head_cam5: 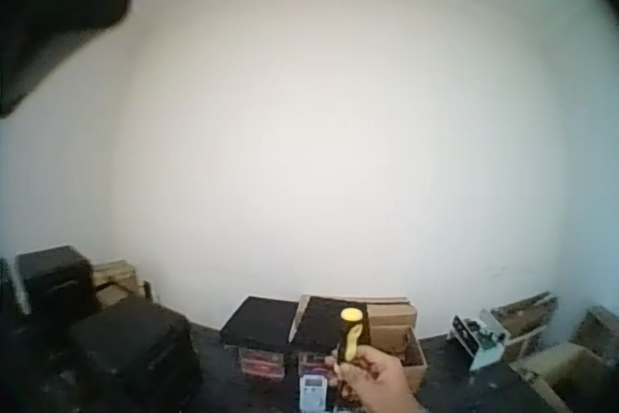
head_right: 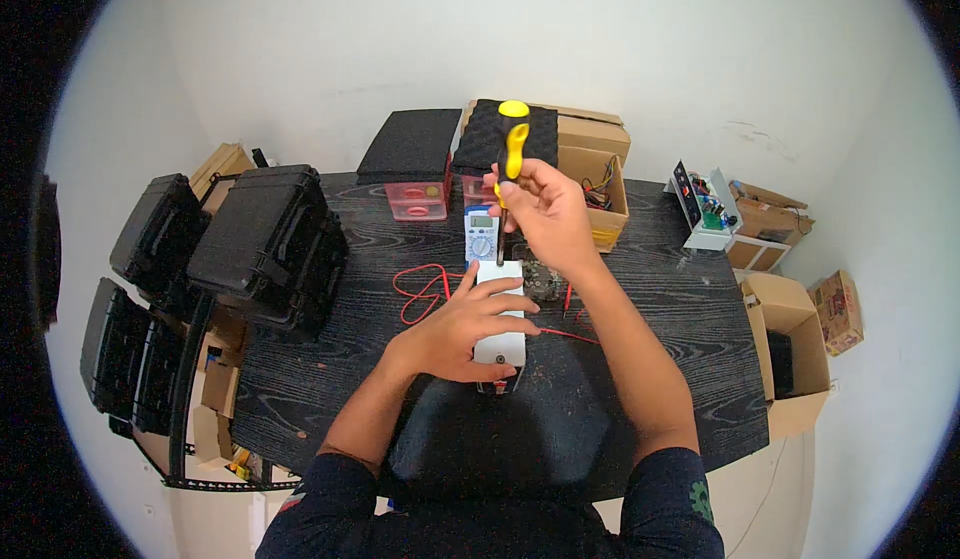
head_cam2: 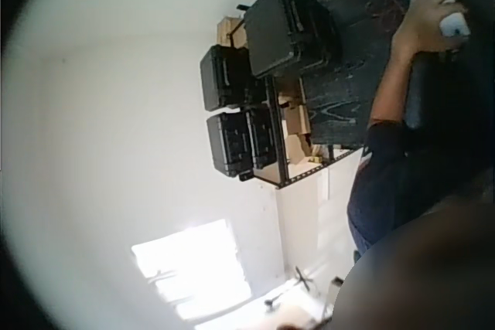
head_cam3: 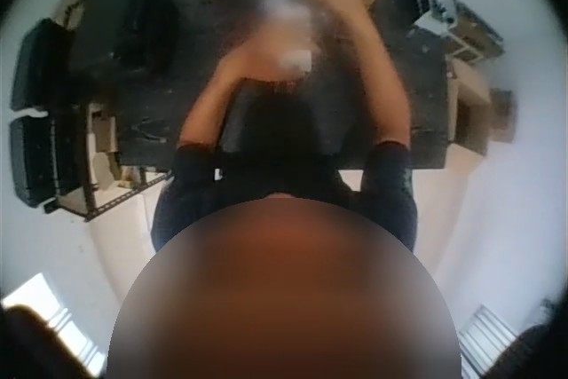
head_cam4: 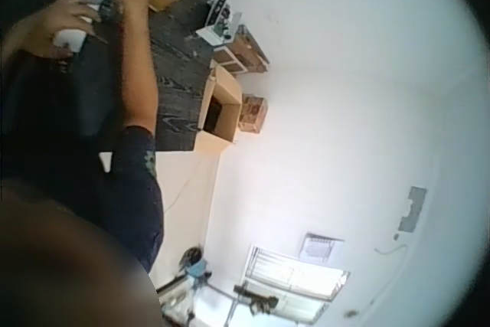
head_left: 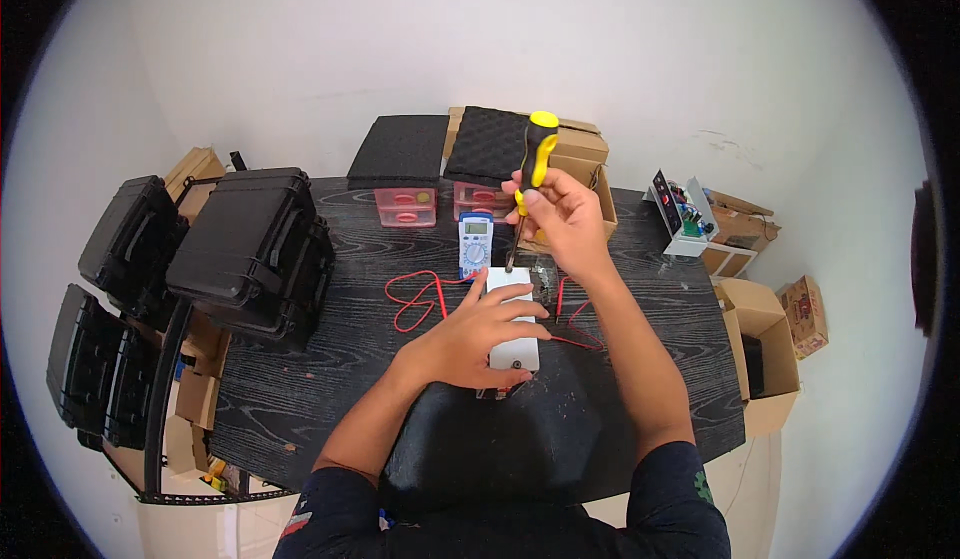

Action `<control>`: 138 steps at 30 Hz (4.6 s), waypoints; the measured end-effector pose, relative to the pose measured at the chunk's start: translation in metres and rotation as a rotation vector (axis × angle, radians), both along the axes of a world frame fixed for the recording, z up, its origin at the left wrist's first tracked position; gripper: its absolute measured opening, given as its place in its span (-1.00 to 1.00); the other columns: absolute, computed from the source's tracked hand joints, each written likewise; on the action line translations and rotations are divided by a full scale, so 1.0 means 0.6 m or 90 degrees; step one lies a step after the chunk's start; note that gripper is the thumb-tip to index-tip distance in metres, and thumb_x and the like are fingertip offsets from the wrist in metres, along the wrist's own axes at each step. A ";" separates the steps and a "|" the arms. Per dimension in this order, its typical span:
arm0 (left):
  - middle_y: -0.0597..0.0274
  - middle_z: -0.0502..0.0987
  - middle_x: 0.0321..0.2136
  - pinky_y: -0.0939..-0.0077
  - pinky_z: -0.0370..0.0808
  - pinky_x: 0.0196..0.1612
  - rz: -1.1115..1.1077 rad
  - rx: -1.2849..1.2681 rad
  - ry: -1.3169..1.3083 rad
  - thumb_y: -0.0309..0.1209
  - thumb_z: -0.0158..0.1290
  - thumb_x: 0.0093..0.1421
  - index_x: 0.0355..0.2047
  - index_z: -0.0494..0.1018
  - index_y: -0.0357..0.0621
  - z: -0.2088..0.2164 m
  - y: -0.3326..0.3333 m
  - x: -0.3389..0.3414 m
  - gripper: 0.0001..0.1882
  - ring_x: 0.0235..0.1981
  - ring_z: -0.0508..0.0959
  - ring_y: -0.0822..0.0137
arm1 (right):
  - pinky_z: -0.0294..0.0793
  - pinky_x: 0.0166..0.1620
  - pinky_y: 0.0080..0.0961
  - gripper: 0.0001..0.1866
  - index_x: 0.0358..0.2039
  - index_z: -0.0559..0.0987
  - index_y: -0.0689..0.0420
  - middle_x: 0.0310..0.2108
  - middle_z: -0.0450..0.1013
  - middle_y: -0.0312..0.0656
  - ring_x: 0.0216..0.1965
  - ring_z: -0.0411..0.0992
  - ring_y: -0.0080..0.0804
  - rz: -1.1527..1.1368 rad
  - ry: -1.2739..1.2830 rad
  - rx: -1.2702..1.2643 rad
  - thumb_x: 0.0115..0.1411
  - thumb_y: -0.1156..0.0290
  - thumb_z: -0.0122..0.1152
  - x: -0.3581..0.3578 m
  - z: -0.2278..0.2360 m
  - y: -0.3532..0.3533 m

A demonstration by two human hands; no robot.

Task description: The person places a white metal casing over an exposed circuit board on a workbench. They then use a yellow-handled screwdriver to tighten screws into the casing, securing it to the internal components. The person rotates the device to access different screw locations and continues fastening the enclosure.

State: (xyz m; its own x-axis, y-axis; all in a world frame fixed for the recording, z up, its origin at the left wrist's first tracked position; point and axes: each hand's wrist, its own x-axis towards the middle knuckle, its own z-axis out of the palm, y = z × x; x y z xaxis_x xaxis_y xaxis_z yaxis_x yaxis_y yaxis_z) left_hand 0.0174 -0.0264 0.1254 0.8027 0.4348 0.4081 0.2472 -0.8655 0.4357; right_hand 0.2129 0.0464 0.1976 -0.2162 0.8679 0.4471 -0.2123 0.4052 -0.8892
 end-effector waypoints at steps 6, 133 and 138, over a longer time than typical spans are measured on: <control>0.25 0.47 0.30 -0.65 -0.28 0.46 0.001 0.004 -0.005 -0.10 0.38 0.11 0.16 0.58 0.18 -0.002 0.000 -0.001 -0.42 0.50 0.24 -0.05 | 0.58 -0.32 -0.67 -0.68 0.11 0.48 0.25 -0.10 0.65 -0.16 -0.32 0.59 -0.61 -0.047 0.015 0.030 0.42 0.46 0.31 -0.004 -0.017 0.008; -0.13 0.13 0.51 -0.62 -0.35 0.47 -0.016 -0.009 0.017 -0.08 0.42 0.03 0.14 0.57 0.09 -0.008 0.004 -0.008 -0.35 0.53 0.10 -0.27 | 0.58 -0.41 -0.50 -0.54 -0.01 0.54 0.26 -0.06 0.61 0.12 -0.26 0.63 -0.28 0.198 0.089 -0.074 0.14 0.54 0.58 0.036 -0.039 -0.179; 0.14 0.41 0.35 -0.67 -0.32 0.46 0.002 -0.036 -0.029 -0.07 0.37 0.13 0.04 0.59 0.06 0.000 -0.004 -0.003 -0.50 0.52 0.18 -0.06 | 0.58 -0.43 -0.51 -0.51 0.02 0.52 0.25 -0.06 0.61 0.11 -0.24 0.64 -0.27 0.210 0.104 0.011 0.13 0.54 0.58 0.031 -0.040 -0.168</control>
